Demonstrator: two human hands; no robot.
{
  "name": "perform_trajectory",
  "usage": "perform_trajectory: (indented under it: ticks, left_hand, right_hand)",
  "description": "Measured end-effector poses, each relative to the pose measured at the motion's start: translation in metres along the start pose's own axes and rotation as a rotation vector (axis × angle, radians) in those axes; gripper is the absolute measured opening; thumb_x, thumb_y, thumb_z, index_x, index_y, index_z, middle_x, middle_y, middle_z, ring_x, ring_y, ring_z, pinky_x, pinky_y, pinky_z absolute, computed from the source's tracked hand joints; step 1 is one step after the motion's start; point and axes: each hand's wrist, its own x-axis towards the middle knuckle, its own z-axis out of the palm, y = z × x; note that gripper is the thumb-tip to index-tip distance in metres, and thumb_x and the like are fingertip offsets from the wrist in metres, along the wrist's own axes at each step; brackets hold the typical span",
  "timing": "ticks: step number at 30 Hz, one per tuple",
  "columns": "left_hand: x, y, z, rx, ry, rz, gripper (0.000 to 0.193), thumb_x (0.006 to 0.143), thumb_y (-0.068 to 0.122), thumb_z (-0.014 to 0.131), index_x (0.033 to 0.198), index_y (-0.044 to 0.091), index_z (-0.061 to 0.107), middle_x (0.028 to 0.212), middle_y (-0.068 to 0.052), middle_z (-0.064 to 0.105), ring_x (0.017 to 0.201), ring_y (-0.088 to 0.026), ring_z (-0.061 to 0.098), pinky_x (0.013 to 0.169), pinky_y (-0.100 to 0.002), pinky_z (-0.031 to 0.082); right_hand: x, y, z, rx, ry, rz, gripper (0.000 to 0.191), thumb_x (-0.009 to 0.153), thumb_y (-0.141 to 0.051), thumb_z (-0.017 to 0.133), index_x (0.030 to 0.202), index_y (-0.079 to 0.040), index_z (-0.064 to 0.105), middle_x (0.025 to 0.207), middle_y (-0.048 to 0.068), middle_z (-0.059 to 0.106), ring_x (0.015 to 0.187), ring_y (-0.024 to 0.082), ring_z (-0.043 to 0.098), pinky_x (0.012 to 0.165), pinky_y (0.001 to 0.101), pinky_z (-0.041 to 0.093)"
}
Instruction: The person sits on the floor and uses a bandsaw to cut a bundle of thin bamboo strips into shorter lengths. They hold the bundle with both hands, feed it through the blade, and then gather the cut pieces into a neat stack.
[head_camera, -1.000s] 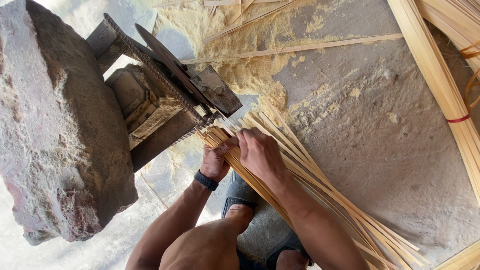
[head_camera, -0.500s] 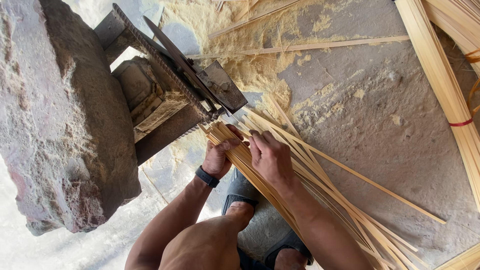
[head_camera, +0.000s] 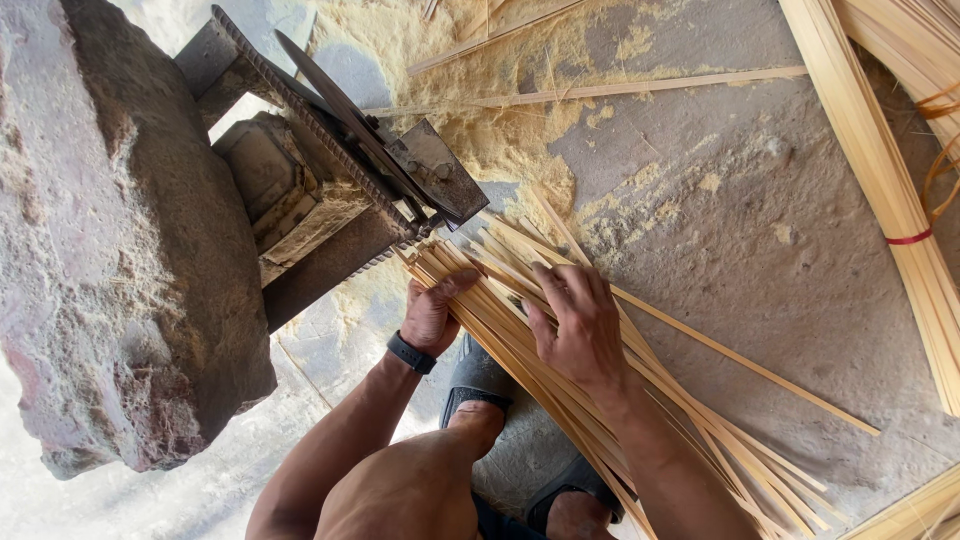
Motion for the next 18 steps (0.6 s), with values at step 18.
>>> perform_trajectory:
  ticks: [18]
  left_hand:
    - [0.000, 0.010, 0.004, -0.127, -0.038, -0.074, 0.058, 0.080, -0.006, 0.071, 0.136, 0.001, 0.056, 0.117, -0.012, 0.073, 0.106, -0.024, 0.071, 0.101, -0.043, 0.058]
  right_hand:
    - [0.030, -0.018, 0.088, 0.257, -0.096, 0.172, 0.022, 0.099, -0.006, 0.067, 0.115, 0.009, 0.072, 0.085, 0.015, 0.069, 0.055, 0.014, 0.062, 0.039, 0.0236, 0.049]
